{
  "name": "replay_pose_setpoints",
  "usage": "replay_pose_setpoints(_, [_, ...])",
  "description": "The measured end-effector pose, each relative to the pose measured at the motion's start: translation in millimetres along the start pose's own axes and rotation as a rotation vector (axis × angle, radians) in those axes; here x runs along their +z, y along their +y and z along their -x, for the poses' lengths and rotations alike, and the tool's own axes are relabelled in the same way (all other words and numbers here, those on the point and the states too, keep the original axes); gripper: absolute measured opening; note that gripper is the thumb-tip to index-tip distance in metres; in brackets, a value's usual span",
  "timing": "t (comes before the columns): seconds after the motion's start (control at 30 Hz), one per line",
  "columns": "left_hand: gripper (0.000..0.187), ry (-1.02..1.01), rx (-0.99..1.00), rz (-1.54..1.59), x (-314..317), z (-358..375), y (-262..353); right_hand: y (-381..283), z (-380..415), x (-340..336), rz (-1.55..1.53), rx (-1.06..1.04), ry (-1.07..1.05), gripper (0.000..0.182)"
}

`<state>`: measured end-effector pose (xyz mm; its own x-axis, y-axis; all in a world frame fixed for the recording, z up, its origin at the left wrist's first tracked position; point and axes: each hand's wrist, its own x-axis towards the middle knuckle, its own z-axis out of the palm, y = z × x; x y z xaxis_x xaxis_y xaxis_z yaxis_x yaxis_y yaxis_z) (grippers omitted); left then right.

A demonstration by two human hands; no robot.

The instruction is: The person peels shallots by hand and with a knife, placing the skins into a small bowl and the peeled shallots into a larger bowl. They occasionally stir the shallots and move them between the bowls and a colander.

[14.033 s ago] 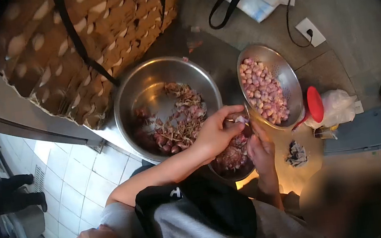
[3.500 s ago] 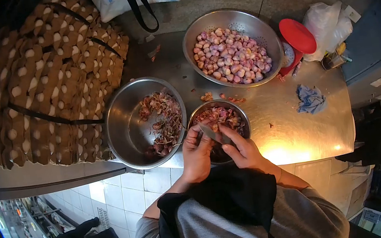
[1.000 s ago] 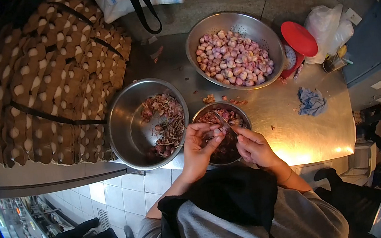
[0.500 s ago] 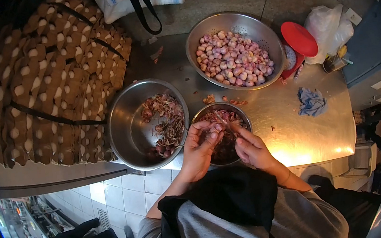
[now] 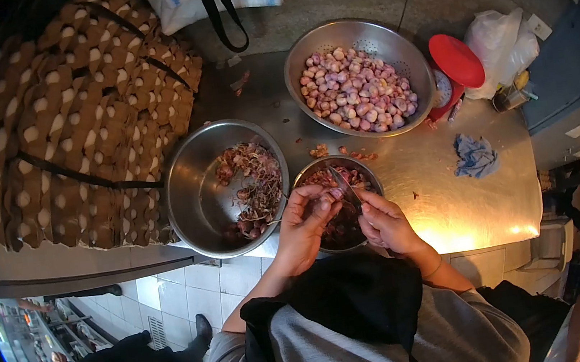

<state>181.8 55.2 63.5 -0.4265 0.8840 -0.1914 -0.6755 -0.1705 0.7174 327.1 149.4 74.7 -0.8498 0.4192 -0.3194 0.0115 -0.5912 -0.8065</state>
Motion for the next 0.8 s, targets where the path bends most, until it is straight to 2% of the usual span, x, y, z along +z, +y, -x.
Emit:
replay_pose_setpoints(0.1, [0.020, 0.050, -0.106, -0.069, 1.7, -0.5, 3.4, 11.7, -4.6, -10.0, 0.112, -0.077, -0.008, 0.037])
replay_pose_setpoints(0.2, [0.019, 0.035, -0.137, -0.022, -0.5, 0.5, 0.8, 23.1, -15.0, -4.2, 0.870, -0.660, 0.184, 0.036])
replay_pose_setpoints(0.3, [0.018, 0.056, -0.098, -0.053, -0.1, 0.2, -2.7, 14.7, -5.2, 5.7, 0.736, -0.455, 0.148, 0.034])
replay_pose_setpoints(0.4, [0.019, 0.017, -0.091, -0.036, -10.6, -4.5, -10.5, 21.6, -6.9, 4.1, 0.771, -0.540, 0.115, 0.034])
replay_pose_setpoints(0.6, [0.015, 0.101, -0.010, -0.044, 1.1, -5.5, -8.2, 18.2, -6.1, 7.5, 0.807, -0.519, 0.146, 0.034])
replay_pose_setpoints(0.7, [0.015, 0.067, -0.097, 0.058, -7.5, -7.9, -7.8, 23.5, -10.3, 2.0, 0.713, -0.500, 0.188, 0.033])
replay_pose_setpoints(0.8, [0.017, 0.051, -0.111, 0.097, -10.2, -7.7, -10.2, 30.4, -11.2, -5.7, 0.508, -0.301, 0.169, 0.035])
